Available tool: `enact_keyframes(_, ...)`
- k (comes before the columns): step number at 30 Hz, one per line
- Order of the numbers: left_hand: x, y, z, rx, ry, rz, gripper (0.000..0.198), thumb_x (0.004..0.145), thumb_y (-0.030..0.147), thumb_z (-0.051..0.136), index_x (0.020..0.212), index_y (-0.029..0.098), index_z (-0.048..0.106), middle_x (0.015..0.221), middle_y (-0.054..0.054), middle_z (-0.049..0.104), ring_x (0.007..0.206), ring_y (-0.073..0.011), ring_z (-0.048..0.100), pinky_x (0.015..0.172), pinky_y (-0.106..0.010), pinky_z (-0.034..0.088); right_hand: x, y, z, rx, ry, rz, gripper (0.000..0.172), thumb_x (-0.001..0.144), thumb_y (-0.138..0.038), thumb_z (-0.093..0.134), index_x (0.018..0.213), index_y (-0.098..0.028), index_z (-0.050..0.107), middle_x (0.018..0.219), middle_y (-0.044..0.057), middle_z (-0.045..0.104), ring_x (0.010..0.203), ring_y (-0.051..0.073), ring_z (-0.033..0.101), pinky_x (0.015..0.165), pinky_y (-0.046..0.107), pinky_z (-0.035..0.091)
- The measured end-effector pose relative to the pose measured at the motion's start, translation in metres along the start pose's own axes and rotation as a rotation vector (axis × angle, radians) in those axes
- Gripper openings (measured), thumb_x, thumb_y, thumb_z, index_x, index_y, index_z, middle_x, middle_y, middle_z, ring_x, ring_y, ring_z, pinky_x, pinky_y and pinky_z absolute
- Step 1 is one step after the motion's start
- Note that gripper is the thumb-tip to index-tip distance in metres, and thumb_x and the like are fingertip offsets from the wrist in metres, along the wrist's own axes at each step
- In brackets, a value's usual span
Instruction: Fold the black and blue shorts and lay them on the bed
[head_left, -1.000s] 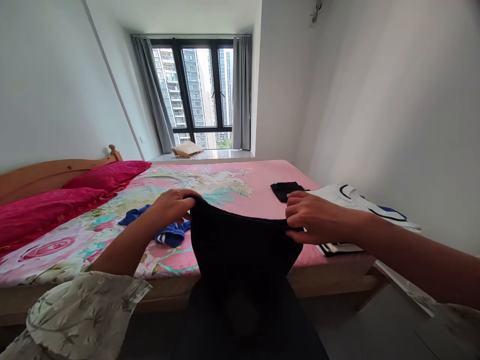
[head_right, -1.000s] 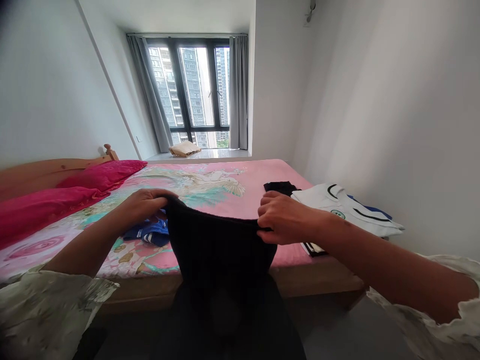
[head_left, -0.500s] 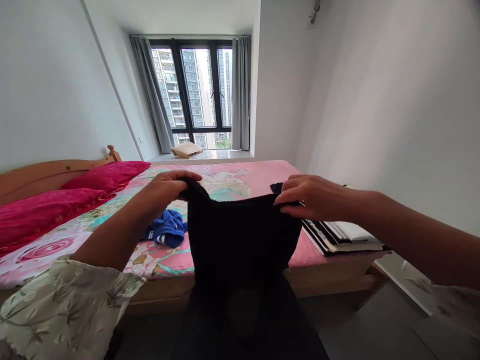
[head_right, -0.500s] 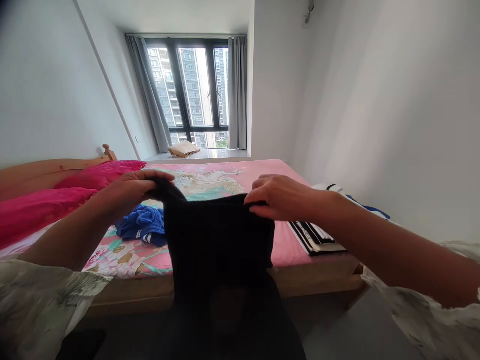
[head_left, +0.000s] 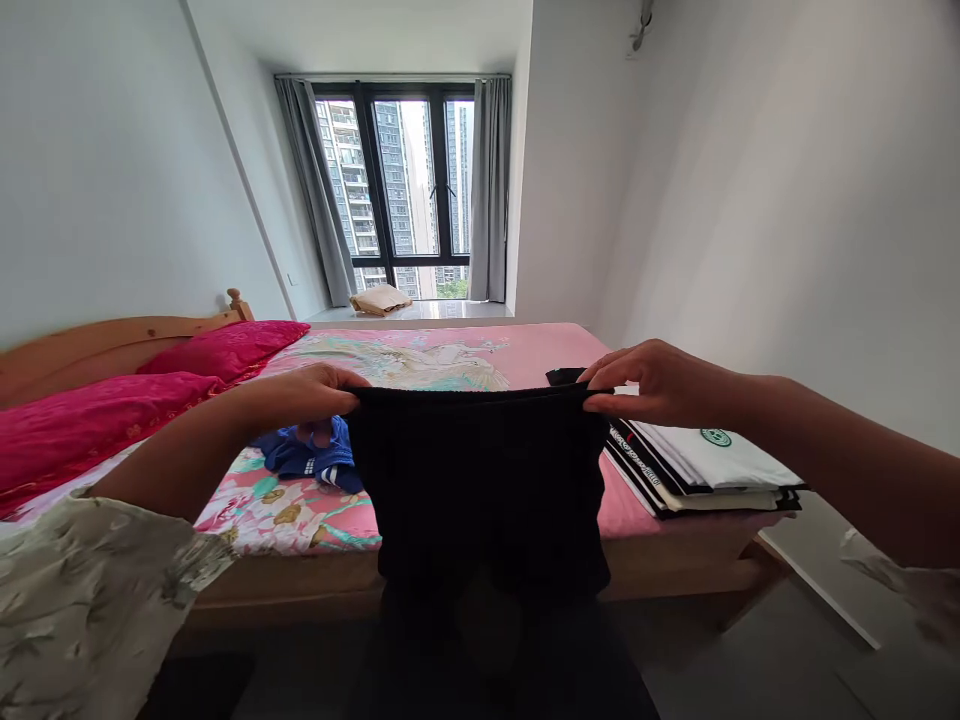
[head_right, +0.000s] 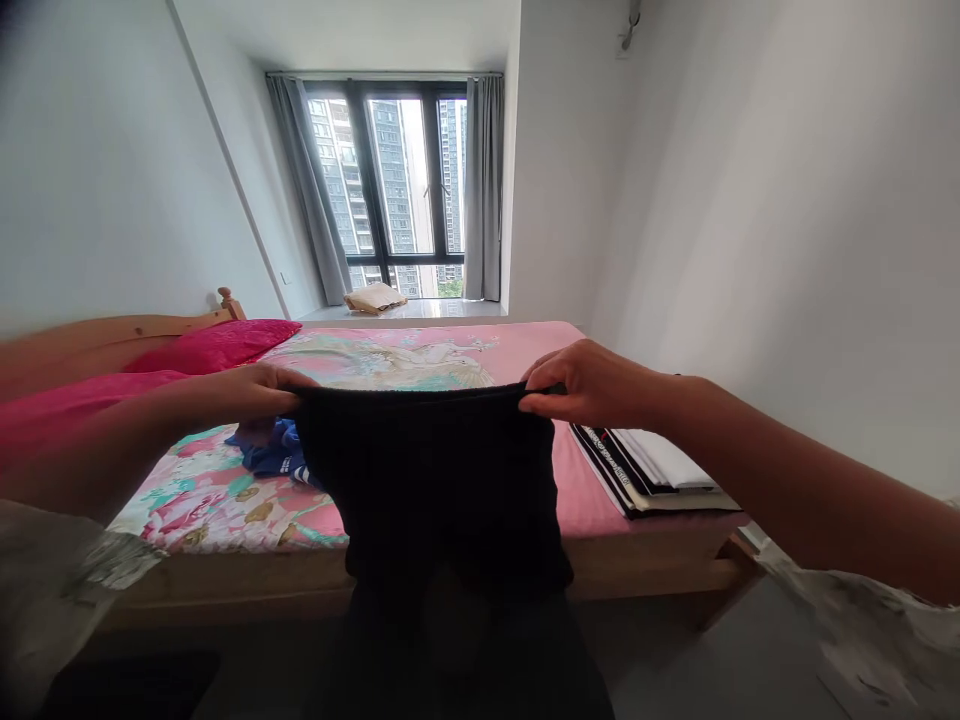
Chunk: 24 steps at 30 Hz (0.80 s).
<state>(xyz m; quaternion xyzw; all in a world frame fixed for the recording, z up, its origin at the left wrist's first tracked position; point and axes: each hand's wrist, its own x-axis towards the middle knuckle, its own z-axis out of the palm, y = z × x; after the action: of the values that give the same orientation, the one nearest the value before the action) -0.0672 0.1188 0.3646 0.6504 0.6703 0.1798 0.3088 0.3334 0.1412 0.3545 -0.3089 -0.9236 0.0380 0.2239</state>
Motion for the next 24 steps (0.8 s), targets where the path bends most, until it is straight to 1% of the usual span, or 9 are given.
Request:
enact_keyframes(1,-0.002,0.000,-0.001,-0.058,-0.023,-0.002,0.033,0.059,0.027,0.063,0.090,0.022,0.072,0.052,0.000,0.061,0.043,-0.0182,0.059,0.036,-0.022,0.044,0.000,-0.004,0.000,0.062,-0.007,0.052,0.033,0.080,-0.048,0.058,0.070,-0.019,0.068,0.074,0.003,0.067,0.070,0.017,0.059,0.063,0.028,0.045)
enact_keyframes(4,-0.008,-0.002,0.001,-0.227,-0.109,0.046,0.023,0.060,0.032,0.067,0.080,0.021,0.072,0.074,-0.006,0.070,0.070,-0.0245,0.068,0.060,-0.028,0.057,-0.002,-0.011,0.001,0.195,-0.011,0.170,0.035,0.075,-0.054,0.063,0.074,-0.019,0.069,0.064,0.002,0.063,0.064,0.017,0.057,0.057,0.028,0.043)
enact_keyframes(6,-0.013,-0.002,0.003,-0.264,-0.185,0.084,0.023,0.062,0.038,0.070,0.074,0.019,0.071,0.082,-0.008,0.070,0.081,-0.0268,0.068,0.070,-0.030,0.057,-0.005,-0.012,0.000,0.264,-0.001,0.235,0.037,0.071,-0.056,0.065,0.074,-0.020,0.069,0.061,0.002,0.060,0.063,0.017,0.055,0.055,0.028,0.042)
enact_keyframes(9,-0.023,-0.001,0.009,-0.282,-0.174,0.212,0.036,0.061,0.041,0.074,0.091,0.021,0.069,0.090,-0.007,0.069,0.089,-0.0273,0.065,0.071,-0.029,0.055,-0.011,-0.014,-0.002,0.328,-0.032,0.292,0.037,0.072,-0.058,0.064,0.072,-0.021,0.067,0.062,0.001,0.058,0.061,0.015,0.052,0.054,0.027,0.041)
enact_keyframes(11,-0.029,-0.002,0.017,-0.296,-0.082,0.285,0.045,0.060,0.040,0.076,0.101,0.023,0.065,0.091,-0.004,0.067,0.088,-0.0244,0.063,0.070,-0.027,0.054,-0.016,-0.016,-0.002,0.345,-0.060,0.303,0.036,0.074,-0.056,0.063,0.070,-0.021,0.066,0.064,0.000,0.057,0.060,0.013,0.050,0.055,0.027,0.041)
enact_keyframes(13,-0.034,-0.007,0.026,-0.279,-0.012,0.295,0.041,0.064,0.044,0.073,0.098,0.022,0.065,0.084,-0.002,0.066,0.079,-0.0205,0.062,0.066,-0.027,0.053,-0.021,-0.018,0.001,0.335,-0.080,0.300,0.034,0.075,-0.054,0.063,0.072,-0.021,0.066,0.065,0.000,0.056,0.060,0.013,0.048,0.056,0.027,0.040)
enact_keyframes(17,-0.037,-0.028,0.041,-0.151,-0.069,0.247,0.035,0.076,0.051,0.060,0.093,0.021,0.067,0.068,-0.001,0.062,0.062,-0.0154,0.058,0.058,-0.025,0.050,-0.029,-0.020,0.010,0.283,-0.170,0.287,0.030,0.078,-0.050,0.062,0.078,-0.021,0.068,0.071,0.001,0.059,0.064,0.014,0.049,0.058,0.027,0.041)
enact_keyframes(20,-0.036,-0.039,0.045,-0.095,-0.117,0.179,0.040,0.080,0.053,0.054,0.105,0.023,0.064,0.055,0.002,0.058,0.052,-0.0143,0.056,0.051,-0.023,0.047,-0.032,-0.017,0.016,0.283,-0.255,0.240,0.028,0.084,-0.047,0.055,0.087,-0.023,0.069,0.077,0.002,0.061,0.068,0.014,0.051,0.064,0.028,0.043)
enact_keyframes(24,-0.038,-0.032,0.045,-0.210,-0.105,0.237,0.041,0.081,0.049,0.054,0.114,0.024,0.057,0.076,-0.001,0.064,0.067,-0.0158,0.061,0.063,-0.027,0.051,-0.031,-0.014,0.019,0.311,-0.213,0.205,0.030,0.085,-0.046,0.054,0.101,-0.025,0.067,0.079,0.001,0.059,0.069,0.014,0.051,0.066,0.029,0.043)
